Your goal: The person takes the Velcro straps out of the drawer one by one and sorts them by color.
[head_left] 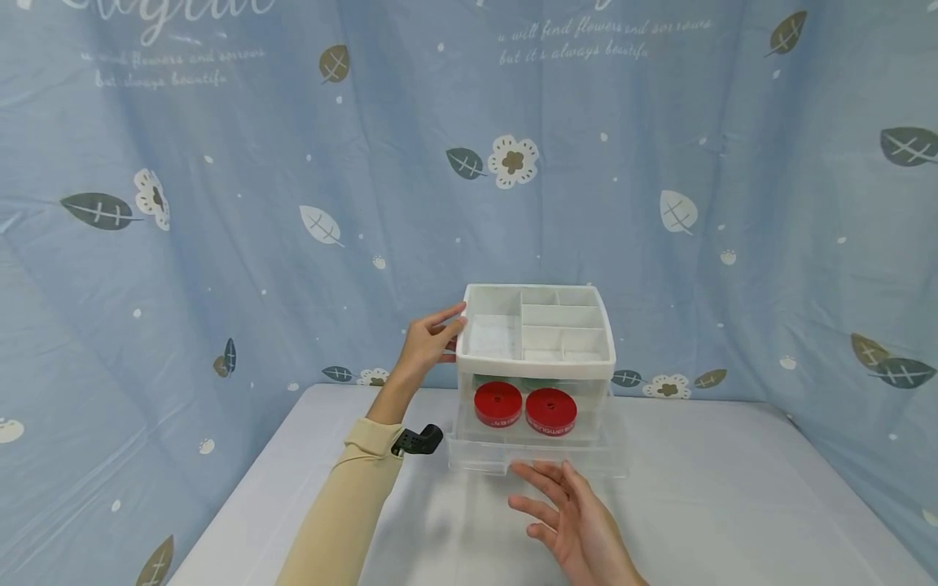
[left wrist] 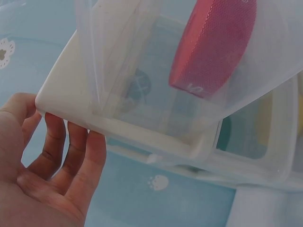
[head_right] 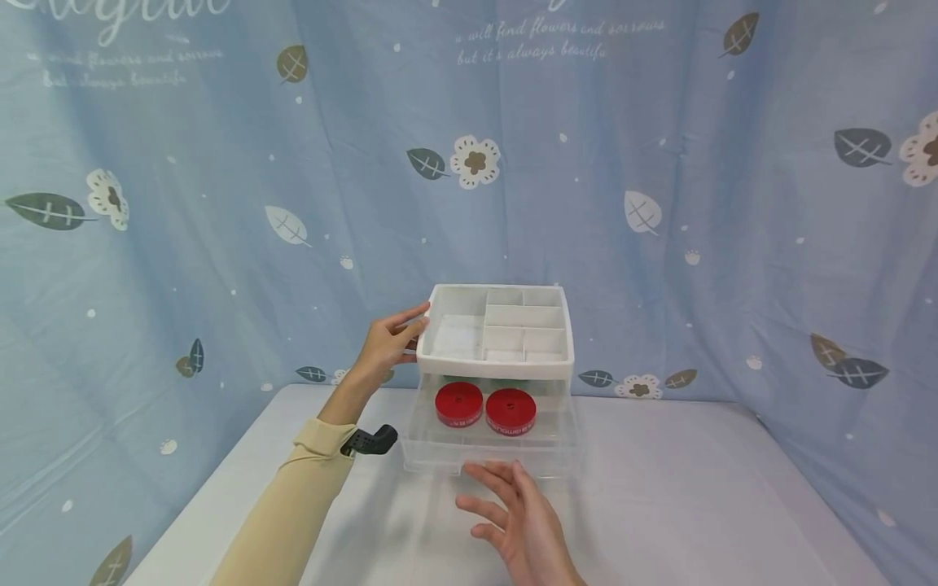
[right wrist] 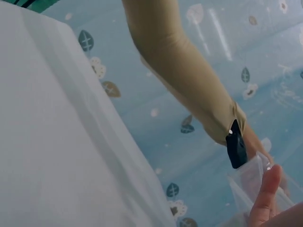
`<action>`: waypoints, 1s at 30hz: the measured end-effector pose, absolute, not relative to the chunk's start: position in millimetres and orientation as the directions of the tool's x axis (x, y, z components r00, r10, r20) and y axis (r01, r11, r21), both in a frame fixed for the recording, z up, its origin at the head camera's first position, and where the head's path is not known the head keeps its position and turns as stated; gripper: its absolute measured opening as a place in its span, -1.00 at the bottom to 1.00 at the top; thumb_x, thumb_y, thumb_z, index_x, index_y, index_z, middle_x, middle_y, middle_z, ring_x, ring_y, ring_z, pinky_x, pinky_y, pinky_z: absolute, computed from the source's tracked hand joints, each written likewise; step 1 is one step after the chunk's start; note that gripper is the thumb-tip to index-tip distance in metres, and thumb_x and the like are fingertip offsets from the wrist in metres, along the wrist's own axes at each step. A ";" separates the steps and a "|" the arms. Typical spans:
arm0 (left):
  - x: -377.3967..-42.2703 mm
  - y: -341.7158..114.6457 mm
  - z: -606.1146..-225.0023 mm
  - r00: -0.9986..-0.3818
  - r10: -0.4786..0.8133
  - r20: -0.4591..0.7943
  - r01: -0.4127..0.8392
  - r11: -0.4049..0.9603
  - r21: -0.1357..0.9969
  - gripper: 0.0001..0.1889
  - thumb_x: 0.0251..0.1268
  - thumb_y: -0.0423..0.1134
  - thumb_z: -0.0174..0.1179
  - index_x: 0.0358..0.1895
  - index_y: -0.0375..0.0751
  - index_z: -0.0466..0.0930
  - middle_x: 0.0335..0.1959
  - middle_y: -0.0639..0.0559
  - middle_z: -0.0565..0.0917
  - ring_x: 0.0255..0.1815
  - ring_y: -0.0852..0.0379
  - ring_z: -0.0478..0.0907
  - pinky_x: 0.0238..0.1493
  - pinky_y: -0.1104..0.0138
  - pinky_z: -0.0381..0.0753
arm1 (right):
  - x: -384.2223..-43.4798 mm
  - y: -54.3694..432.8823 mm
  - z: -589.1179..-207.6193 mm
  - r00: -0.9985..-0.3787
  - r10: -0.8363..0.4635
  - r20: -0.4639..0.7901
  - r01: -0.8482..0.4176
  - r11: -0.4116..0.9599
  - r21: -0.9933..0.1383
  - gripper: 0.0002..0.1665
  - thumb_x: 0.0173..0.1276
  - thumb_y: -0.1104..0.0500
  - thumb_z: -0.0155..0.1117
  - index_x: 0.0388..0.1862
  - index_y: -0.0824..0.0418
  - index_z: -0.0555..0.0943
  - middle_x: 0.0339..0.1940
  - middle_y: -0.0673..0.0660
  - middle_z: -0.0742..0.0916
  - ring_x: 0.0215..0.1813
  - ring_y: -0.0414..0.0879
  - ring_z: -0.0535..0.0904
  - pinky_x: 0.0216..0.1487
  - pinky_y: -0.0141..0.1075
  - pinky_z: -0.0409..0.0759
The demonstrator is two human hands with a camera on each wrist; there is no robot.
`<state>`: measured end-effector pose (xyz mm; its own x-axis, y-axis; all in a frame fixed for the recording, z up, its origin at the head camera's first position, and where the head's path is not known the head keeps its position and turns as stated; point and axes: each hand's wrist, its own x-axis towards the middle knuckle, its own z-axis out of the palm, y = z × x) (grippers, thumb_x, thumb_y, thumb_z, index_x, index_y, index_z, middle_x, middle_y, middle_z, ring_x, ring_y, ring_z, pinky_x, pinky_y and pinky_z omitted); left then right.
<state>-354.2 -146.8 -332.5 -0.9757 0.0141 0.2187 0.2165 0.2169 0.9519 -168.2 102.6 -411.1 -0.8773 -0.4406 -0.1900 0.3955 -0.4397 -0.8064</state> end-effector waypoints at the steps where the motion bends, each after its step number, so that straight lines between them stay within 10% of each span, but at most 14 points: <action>1: -354.4 -146.9 -332.7 -0.976 0.014 0.218 0.215 0.219 0.952 -0.59 0.39 0.03 0.21 0.28 0.34 0.53 -0.09 -0.18 0.69 -0.31 0.09 0.69 -0.21 0.22 0.79 | -168.8 102.7 -411.1 -0.875 -0.443 -0.194 0.392 -0.415 -0.821 -0.31 0.53 -0.34 -0.13 0.35 0.12 0.28 0.30 -0.03 0.62 0.12 -0.08 0.68 -0.02 -0.39 0.69; 10: -355.0 -147.4 -334.4 -0.973 0.027 0.231 0.232 0.199 0.952 -0.59 0.39 0.01 0.21 0.28 0.33 0.53 -0.09 -0.18 0.69 -0.23 -0.04 0.70 -0.22 0.23 0.79 | -172.3 111.4 -403.3 -0.808 -0.552 -0.205 0.264 -0.027 -0.964 -0.29 0.53 -0.26 -0.04 0.35 0.24 0.43 0.19 0.12 0.65 0.04 -0.04 0.69 -0.01 -0.23 0.71; 16: -354.8 -148.1 -334.3 -0.971 0.035 0.236 0.238 0.191 0.952 -0.60 0.39 0.02 0.21 0.27 0.36 0.52 -0.11 -0.17 0.70 -0.31 0.11 0.70 -0.22 0.22 0.79 | -178.8 130.8 -375.3 -0.720 -0.693 -0.029 -0.095 0.140 -0.986 -0.60 0.61 0.00 -0.06 0.14 0.21 0.58 0.02 0.19 0.71 -0.05 -0.03 0.72 -0.12 -0.23 0.76; 23: -355.2 -149.0 -334.0 -0.969 0.037 0.244 0.246 0.191 0.950 -0.58 0.39 0.02 0.21 0.29 0.33 0.51 -0.11 -0.18 0.70 -0.25 -0.01 0.71 -0.22 0.23 0.79 | -190.2 141.9 -343.4 -0.728 -0.649 0.221 -0.535 0.337 -0.775 -0.77 0.55 0.00 0.08 -0.01 -0.02 0.65 -0.17 -0.07 0.75 -0.21 -0.25 0.68 -0.23 -0.34 0.73; 30: -356.0 -149.1 -335.6 -0.971 0.030 0.236 0.237 0.194 0.952 -0.59 0.39 0.04 0.21 0.27 0.36 0.52 -0.13 -0.15 0.71 -0.26 0.01 0.71 -0.23 0.23 0.79 | -206.2 140.2 -330.6 -0.722 -0.503 0.474 -0.688 0.452 -0.568 -0.93 0.44 0.07 0.27 -0.19 -0.14 0.65 -0.41 -0.14 0.73 -0.42 -0.31 0.61 -0.43 -0.42 0.66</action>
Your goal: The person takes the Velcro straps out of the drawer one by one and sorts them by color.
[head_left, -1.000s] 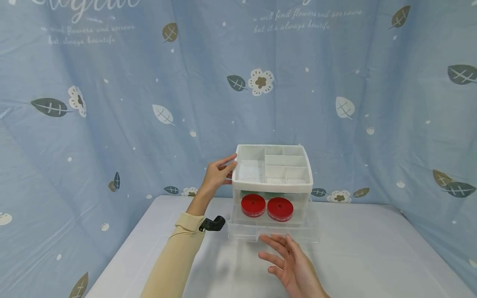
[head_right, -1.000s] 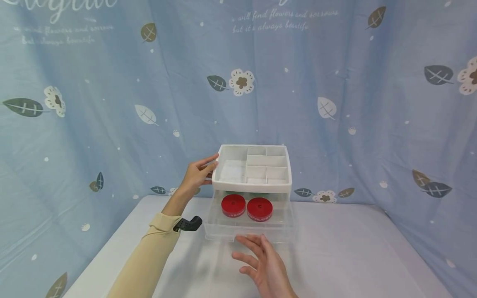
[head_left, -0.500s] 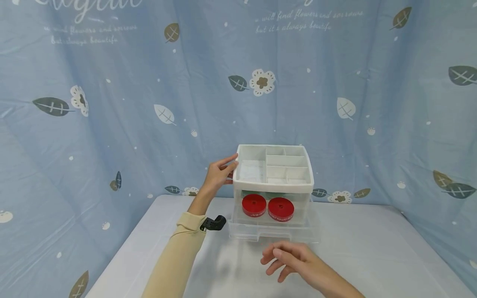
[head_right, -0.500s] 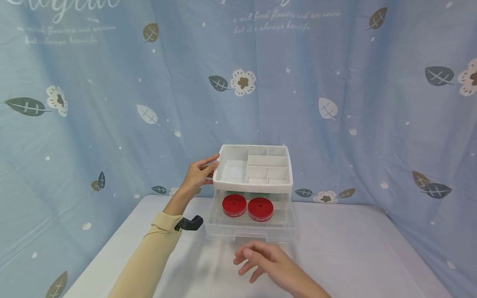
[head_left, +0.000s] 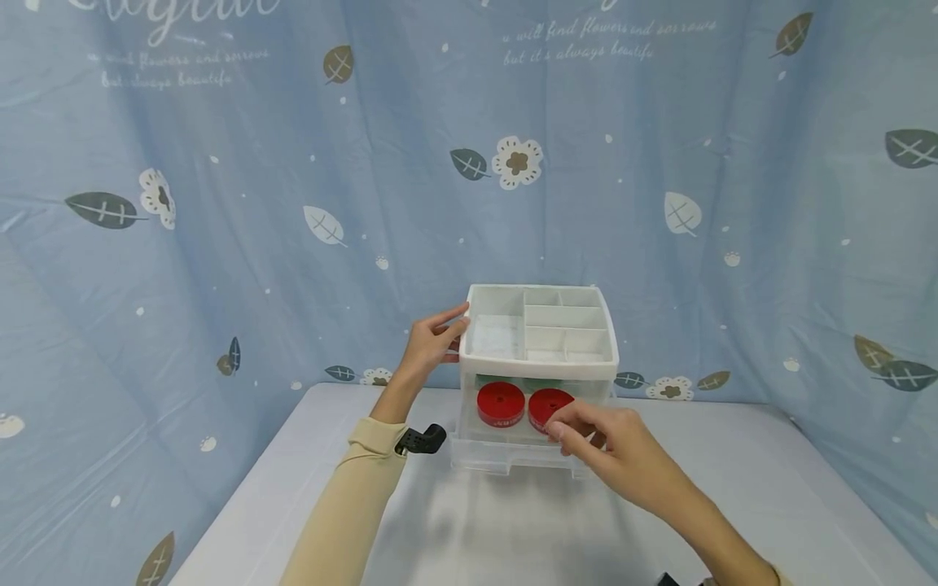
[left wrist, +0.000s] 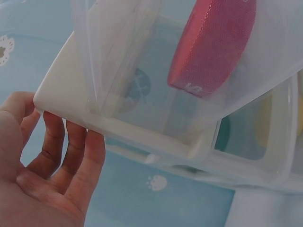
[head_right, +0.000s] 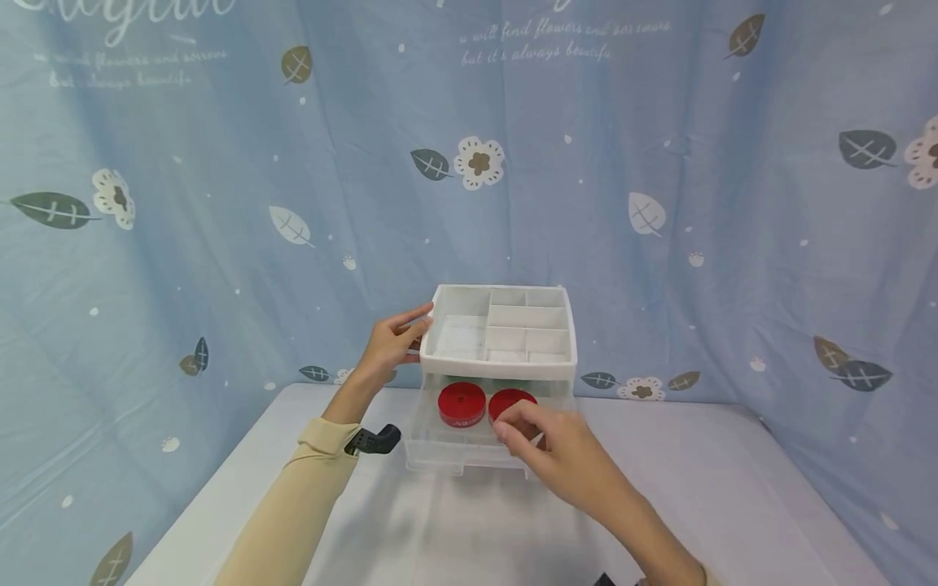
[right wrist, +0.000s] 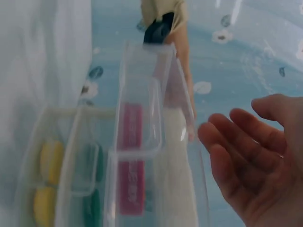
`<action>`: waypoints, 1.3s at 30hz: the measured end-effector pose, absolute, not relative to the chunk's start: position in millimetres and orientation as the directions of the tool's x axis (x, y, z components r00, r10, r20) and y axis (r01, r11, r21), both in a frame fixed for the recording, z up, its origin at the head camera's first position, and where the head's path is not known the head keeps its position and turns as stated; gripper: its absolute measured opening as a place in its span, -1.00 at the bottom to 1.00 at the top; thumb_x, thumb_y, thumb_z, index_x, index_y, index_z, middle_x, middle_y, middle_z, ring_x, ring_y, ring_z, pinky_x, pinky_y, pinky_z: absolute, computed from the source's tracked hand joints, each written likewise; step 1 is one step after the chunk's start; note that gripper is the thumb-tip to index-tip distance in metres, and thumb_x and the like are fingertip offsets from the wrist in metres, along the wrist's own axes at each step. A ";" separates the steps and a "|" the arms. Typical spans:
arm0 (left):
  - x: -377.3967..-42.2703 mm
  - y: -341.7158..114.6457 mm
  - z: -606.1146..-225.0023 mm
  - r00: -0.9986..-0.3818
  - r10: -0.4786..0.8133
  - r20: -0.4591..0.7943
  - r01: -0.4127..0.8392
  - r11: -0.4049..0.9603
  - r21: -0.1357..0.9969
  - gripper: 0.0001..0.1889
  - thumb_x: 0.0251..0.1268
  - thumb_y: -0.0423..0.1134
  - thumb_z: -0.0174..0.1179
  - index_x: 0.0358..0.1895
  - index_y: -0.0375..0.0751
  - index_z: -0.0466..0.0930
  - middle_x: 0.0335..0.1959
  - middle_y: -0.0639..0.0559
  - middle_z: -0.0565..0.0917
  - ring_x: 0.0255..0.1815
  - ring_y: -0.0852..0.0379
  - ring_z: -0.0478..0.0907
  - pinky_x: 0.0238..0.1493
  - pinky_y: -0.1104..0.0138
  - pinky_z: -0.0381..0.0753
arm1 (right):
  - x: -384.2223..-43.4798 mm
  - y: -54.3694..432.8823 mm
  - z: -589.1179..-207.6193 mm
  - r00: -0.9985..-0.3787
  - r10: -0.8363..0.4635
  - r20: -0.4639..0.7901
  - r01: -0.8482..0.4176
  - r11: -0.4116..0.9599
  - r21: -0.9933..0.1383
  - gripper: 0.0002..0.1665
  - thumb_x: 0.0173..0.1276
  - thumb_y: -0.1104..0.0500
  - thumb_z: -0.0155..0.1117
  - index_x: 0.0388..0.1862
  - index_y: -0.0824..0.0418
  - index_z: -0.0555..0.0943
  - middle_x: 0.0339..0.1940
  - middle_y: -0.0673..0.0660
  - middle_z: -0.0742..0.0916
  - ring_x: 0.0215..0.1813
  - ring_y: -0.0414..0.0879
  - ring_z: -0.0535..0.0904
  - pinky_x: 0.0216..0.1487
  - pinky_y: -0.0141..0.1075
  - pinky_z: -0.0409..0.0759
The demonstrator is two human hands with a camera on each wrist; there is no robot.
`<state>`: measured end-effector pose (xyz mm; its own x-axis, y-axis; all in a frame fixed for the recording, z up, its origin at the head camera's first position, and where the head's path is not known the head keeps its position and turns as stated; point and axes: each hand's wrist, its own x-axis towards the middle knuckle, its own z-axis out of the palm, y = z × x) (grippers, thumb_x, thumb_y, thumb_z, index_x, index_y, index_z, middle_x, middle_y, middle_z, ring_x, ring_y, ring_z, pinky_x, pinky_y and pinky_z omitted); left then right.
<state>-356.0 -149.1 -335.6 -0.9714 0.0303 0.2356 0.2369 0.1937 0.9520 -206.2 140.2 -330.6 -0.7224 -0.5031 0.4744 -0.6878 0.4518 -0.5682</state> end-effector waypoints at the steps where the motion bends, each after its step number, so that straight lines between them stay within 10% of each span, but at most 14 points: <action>1: -356.3 -149.0 -335.8 -0.972 0.030 0.233 0.234 0.192 0.953 -0.60 0.39 0.04 0.21 0.26 0.38 0.52 -0.14 -0.15 0.71 -0.28 0.05 0.71 -0.22 0.23 0.79 | -208.9 139.9 -329.3 -0.722 -0.486 0.492 -0.691 0.474 -0.546 -0.94 0.43 0.07 0.28 -0.20 -0.14 0.66 -0.42 -0.15 0.73 -0.43 -0.33 0.59 -0.44 -0.43 0.65; 12: -354.5 -148.4 -336.0 -0.973 0.026 0.228 0.229 0.194 0.954 -0.60 0.38 0.04 0.21 0.26 0.36 0.53 -0.12 -0.16 0.71 -0.30 0.10 0.70 -0.24 0.24 0.79 | -248.5 136.8 -331.7 -0.771 -0.425 0.475 -0.622 0.661 -0.419 -0.83 0.27 0.10 0.44 -0.17 0.05 0.71 -0.29 -0.11 0.75 -0.23 -0.23 0.65 -0.33 -0.47 0.67; 20: -355.0 -149.1 -335.9 -0.970 0.029 0.240 0.241 0.185 0.953 -0.59 0.40 0.04 0.20 0.28 0.34 0.52 -0.14 -0.15 0.70 -0.32 0.12 0.70 -0.23 0.24 0.79 | -262.3 131.6 -338.6 -0.794 -0.412 0.448 -0.582 0.728 -0.362 -0.63 0.16 0.10 0.53 -0.05 0.13 0.70 -0.12 0.07 0.76 -0.08 0.00 0.68 -0.07 -0.11 0.77; 39: -340.1 -147.5 -318.1 -0.980 0.074 0.185 0.195 0.167 0.966 -0.53 0.47 -0.10 0.14 0.40 0.10 0.42 0.09 -0.44 0.58 0.00 -0.35 0.61 -0.19 0.26 0.79 | -268.2 120.2 -345.4 -0.839 -0.456 0.299 -0.538 0.781 -0.319 -0.51 0.15 0.01 0.54 0.04 0.14 0.69 -0.06 0.07 0.73 -0.03 -0.04 0.60 -0.08 -0.14 0.74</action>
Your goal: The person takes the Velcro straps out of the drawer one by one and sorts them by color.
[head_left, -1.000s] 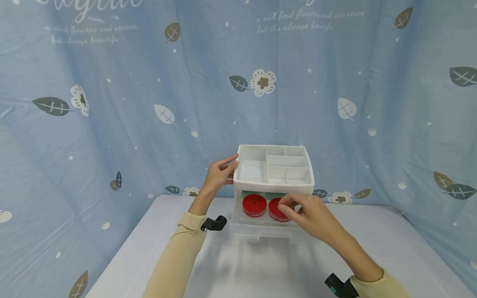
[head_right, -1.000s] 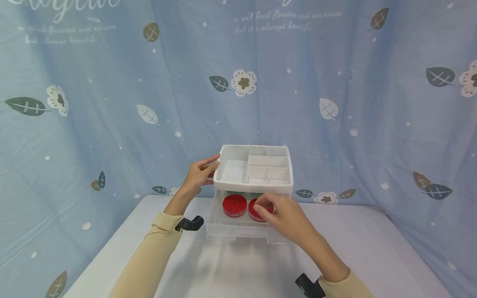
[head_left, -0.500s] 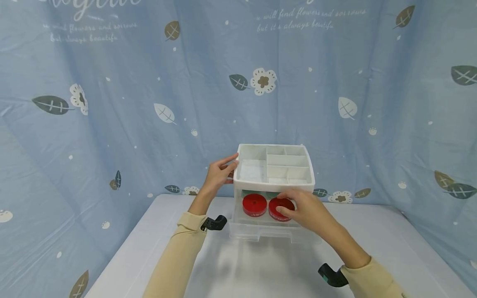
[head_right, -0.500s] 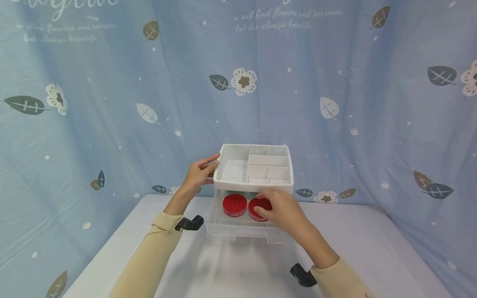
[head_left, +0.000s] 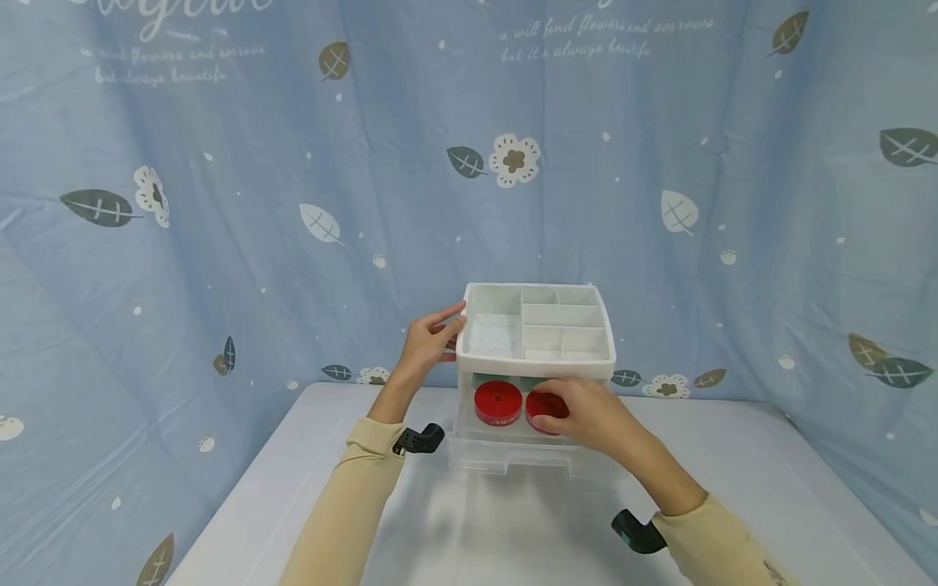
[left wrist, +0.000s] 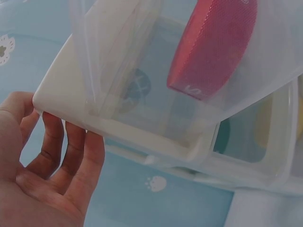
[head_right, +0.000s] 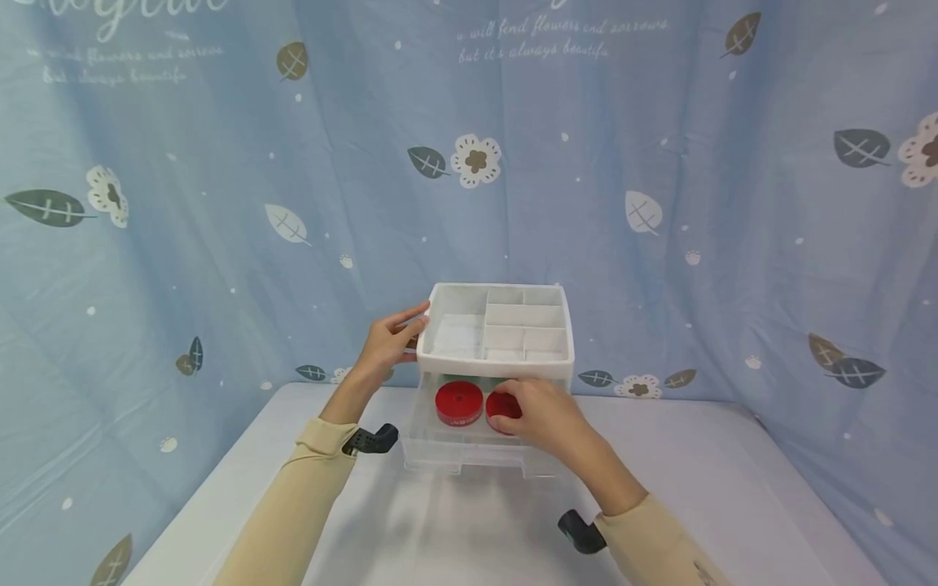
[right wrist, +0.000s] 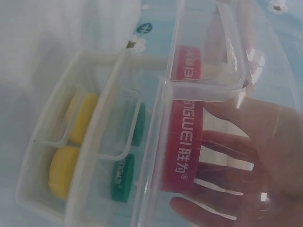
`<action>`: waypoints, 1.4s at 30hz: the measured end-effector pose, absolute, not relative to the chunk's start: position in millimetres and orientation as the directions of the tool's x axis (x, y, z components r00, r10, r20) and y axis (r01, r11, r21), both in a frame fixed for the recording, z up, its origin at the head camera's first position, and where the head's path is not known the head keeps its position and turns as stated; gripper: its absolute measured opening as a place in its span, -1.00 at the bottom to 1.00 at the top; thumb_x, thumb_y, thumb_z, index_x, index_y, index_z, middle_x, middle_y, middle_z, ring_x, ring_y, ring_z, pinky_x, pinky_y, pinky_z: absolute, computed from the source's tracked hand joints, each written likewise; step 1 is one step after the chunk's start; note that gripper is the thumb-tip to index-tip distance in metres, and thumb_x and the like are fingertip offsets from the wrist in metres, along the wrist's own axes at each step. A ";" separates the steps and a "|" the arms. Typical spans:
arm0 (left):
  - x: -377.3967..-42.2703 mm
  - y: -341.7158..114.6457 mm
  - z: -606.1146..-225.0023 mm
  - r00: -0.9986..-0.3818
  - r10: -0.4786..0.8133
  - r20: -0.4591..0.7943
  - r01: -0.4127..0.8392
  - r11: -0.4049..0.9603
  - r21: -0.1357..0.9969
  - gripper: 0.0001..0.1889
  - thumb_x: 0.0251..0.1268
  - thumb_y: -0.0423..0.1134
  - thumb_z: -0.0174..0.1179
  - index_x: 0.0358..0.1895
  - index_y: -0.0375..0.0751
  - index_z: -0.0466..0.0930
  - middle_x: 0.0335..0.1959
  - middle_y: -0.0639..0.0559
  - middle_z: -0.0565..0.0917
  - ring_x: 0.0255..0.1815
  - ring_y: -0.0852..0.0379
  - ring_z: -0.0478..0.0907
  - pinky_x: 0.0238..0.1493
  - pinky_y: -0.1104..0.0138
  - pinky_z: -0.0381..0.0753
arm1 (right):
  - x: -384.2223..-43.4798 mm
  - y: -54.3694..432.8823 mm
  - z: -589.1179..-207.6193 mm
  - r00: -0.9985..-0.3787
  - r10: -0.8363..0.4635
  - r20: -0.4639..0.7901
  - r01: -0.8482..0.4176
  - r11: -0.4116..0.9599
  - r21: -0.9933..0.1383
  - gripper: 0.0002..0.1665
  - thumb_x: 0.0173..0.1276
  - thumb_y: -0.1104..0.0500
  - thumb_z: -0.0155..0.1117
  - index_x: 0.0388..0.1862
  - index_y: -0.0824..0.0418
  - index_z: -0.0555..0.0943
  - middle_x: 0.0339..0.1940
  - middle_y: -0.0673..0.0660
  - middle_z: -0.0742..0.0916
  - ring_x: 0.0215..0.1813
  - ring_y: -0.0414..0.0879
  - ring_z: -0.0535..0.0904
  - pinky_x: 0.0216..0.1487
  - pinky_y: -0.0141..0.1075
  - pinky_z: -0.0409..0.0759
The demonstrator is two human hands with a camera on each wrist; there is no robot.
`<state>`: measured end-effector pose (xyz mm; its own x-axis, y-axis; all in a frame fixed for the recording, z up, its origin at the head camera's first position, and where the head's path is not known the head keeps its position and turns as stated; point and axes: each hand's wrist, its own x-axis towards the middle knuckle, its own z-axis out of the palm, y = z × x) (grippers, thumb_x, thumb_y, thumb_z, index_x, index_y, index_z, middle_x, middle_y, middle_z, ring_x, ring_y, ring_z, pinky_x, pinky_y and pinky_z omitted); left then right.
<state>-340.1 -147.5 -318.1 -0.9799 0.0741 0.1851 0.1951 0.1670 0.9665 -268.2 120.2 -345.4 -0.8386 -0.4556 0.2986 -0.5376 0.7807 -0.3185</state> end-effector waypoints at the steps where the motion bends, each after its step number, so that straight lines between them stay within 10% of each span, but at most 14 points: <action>1: -337.2 -147.0 -315.2 -0.980 0.076 0.184 0.195 0.168 0.966 -0.53 0.47 -0.11 0.13 0.41 0.08 0.41 0.10 -0.45 0.57 0.01 -0.36 0.60 -0.19 0.25 0.79 | -268.4 119.7 -345.5 -0.838 -0.458 0.298 -0.539 0.783 -0.311 -0.51 0.14 0.01 0.54 0.04 0.14 0.69 -0.06 0.07 0.73 -0.04 -0.04 0.60 -0.07 -0.14 0.74; 42: -354.1 -149.1 -335.6 -0.974 0.029 0.225 0.226 0.158 0.961 -0.61 0.39 0.02 0.22 0.26 0.36 0.54 -0.15 -0.19 0.69 -0.33 0.11 0.69 -0.23 0.22 0.79 | -262.1 121.1 -343.0 -0.840 -0.462 0.284 -0.538 0.776 -0.328 -0.56 0.11 0.07 0.57 -0.01 0.11 0.73 -0.07 0.05 0.72 -0.07 -0.05 0.61 -0.07 -0.17 0.75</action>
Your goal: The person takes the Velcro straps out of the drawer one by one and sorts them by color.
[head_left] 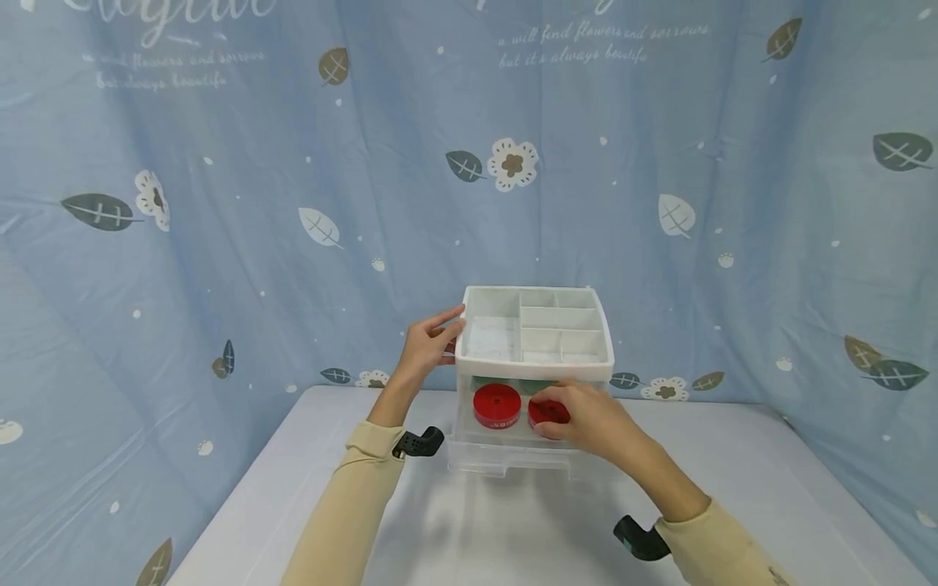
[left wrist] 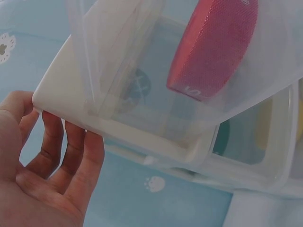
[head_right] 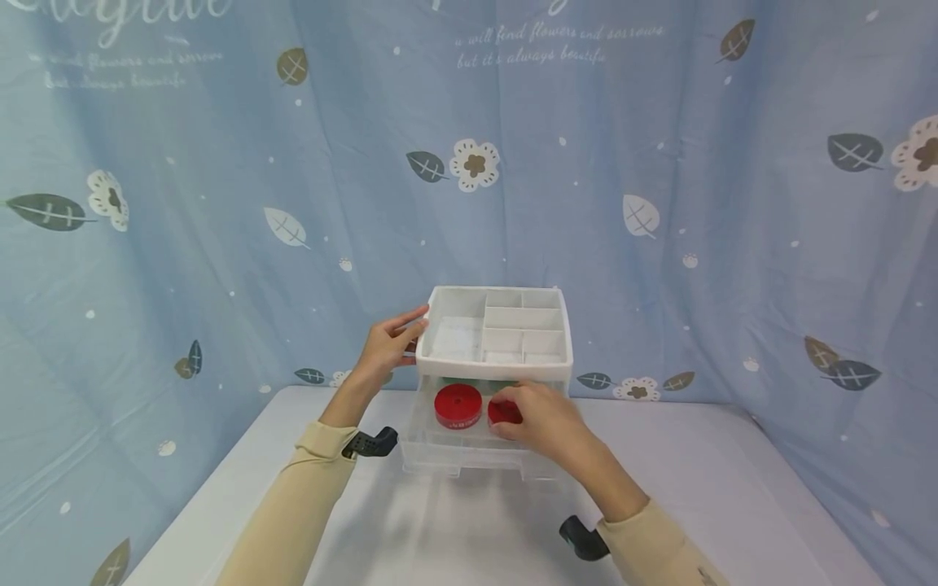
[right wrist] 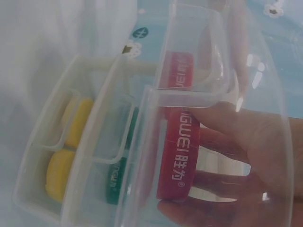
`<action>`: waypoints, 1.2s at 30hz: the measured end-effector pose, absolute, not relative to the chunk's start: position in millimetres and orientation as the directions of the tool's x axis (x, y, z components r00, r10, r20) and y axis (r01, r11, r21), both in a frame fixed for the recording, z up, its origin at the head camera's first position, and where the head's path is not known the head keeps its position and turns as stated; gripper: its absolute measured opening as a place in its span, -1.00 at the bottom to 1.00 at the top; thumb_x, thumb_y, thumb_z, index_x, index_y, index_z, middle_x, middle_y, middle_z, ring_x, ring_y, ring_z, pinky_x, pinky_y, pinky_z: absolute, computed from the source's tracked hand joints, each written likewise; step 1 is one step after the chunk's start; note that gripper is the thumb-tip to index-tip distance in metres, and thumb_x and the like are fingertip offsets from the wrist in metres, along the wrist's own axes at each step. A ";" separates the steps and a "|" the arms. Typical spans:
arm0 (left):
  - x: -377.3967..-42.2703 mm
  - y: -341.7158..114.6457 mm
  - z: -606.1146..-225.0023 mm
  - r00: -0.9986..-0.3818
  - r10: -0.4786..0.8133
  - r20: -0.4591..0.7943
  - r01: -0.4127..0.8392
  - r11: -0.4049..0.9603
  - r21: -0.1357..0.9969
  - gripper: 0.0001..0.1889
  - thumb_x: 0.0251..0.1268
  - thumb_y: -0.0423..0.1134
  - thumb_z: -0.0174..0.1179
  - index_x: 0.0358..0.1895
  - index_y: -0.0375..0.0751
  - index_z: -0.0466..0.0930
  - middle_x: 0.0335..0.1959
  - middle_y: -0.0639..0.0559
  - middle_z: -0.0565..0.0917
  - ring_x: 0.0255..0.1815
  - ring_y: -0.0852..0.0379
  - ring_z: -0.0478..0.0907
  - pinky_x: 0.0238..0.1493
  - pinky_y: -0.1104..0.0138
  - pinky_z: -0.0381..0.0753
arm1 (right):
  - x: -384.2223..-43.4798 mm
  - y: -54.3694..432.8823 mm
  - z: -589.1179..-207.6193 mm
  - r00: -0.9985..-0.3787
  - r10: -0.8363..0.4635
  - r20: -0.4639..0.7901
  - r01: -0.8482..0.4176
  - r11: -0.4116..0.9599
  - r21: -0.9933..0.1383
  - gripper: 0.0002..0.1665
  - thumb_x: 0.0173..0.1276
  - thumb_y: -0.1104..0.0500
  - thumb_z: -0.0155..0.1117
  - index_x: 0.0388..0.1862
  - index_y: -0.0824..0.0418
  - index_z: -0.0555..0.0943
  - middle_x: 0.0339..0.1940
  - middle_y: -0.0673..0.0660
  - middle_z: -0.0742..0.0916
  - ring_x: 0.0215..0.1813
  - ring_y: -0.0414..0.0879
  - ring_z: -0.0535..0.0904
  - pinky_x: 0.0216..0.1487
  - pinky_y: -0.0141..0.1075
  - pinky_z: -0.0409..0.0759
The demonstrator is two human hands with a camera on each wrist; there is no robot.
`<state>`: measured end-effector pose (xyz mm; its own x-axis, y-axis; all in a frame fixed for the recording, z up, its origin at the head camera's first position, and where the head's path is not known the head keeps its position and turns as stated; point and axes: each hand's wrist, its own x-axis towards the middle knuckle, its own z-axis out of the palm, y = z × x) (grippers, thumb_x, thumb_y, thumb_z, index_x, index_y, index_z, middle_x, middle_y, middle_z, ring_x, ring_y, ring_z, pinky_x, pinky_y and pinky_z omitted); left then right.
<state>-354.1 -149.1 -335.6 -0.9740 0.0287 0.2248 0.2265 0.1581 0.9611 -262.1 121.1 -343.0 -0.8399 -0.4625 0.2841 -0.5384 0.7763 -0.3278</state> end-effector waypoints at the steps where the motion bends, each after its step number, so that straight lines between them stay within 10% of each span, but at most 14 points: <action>1: -354.0 -148.9 -335.6 -0.974 0.028 0.223 0.225 0.159 0.961 -0.61 0.39 0.02 0.22 0.25 0.36 0.54 -0.15 -0.18 0.69 -0.33 0.11 0.69 -0.23 0.22 0.79 | -261.5 121.6 -341.9 -0.844 -0.459 0.277 -0.532 0.778 -0.334 -0.56 0.11 0.07 0.57 0.00 0.09 0.73 -0.07 0.04 0.72 -0.06 -0.05 0.61 -0.08 -0.16 0.75; 36: -356.9 -148.4 -338.4 -0.972 0.021 0.232 0.232 0.165 0.958 -0.61 0.38 0.04 0.21 0.25 0.38 0.54 -0.15 -0.16 0.68 -0.31 0.11 0.70 -0.21 0.21 0.79 | -231.4 149.5 -312.2 -0.852 -0.462 0.248 -0.524 0.733 -0.434 -0.59 0.17 -0.02 0.52 0.01 -0.07 0.68 -0.14 -0.08 0.73 -0.15 -0.15 0.59 -0.25 -0.35 0.65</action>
